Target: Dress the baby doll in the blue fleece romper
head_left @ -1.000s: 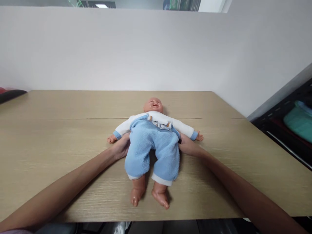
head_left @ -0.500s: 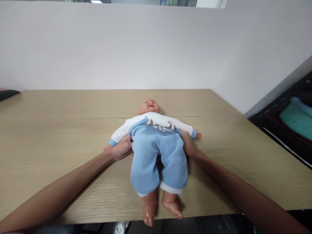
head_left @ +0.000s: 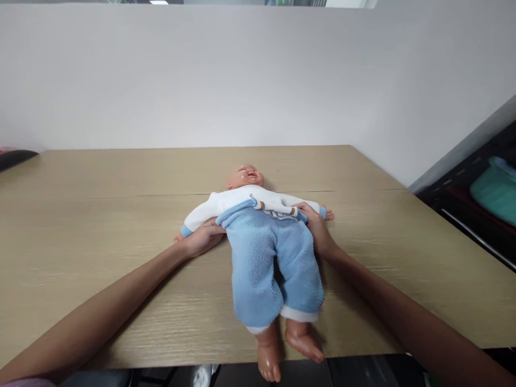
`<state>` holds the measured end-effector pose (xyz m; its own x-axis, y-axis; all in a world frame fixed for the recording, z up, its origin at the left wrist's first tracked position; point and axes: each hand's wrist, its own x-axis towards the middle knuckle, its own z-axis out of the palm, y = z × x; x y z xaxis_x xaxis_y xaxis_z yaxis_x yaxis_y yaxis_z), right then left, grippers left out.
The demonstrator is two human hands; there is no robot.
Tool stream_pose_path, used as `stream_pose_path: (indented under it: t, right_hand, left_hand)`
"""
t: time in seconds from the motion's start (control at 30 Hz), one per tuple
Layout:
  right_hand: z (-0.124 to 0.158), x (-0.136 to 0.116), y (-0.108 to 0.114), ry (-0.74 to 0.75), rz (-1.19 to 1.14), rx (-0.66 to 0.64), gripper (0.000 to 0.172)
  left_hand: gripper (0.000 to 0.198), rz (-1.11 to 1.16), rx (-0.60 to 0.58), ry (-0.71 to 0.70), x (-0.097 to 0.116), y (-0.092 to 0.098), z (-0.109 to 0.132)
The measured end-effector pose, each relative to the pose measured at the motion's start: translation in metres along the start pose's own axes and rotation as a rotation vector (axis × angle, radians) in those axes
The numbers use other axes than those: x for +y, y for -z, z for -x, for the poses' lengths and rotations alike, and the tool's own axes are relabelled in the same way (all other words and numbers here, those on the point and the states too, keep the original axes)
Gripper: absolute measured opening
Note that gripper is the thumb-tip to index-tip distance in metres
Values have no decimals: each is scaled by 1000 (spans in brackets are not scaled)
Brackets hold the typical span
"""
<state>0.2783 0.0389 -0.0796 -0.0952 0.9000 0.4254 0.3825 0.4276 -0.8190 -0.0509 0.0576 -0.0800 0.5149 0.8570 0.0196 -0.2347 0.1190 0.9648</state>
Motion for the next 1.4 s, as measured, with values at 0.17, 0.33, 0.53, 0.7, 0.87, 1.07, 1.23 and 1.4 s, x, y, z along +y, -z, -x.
stream_pose_path:
  t: [0.17, 0.33, 0.53, 0.7, 0.87, 1.07, 1.23, 1.4]
  right_hand:
    - [-6, 15, -2, -166, -87, 45, 21]
    - [-10, 30, 8, -265, -192, 26, 39]
    - [-10, 35, 26, -230, -294, -112, 48]
    - [-8, 24, 23, -326, -409, -85, 36]
    - [-18, 16, 15, -423, -619, -9, 28]
    - [-27, 7, 14, -392, -99, 296, 28]
    - [-64, -67, -14, 20, 246, 103, 28]
    - [-144, -118, -91, 270, 291, -484, 22]
  left_hand:
    - [12, 14, 78, 23, 0, 5, -6]
    - [11, -286, 59, -52, 16, 12, -8]
    - [27, -871, 263, -229, 19, 8, 2]
    - [31, -962, 453, -296, 14, 0, 5]
    - [24, -702, 529, -326, 11, 0, -3]
    - [27, -422, 433, -384, 3, 3, -7]
    - [29, -425, 407, -405, 5, -2, -4]
    - [26, -470, 437, -471, 6, -7, 1]
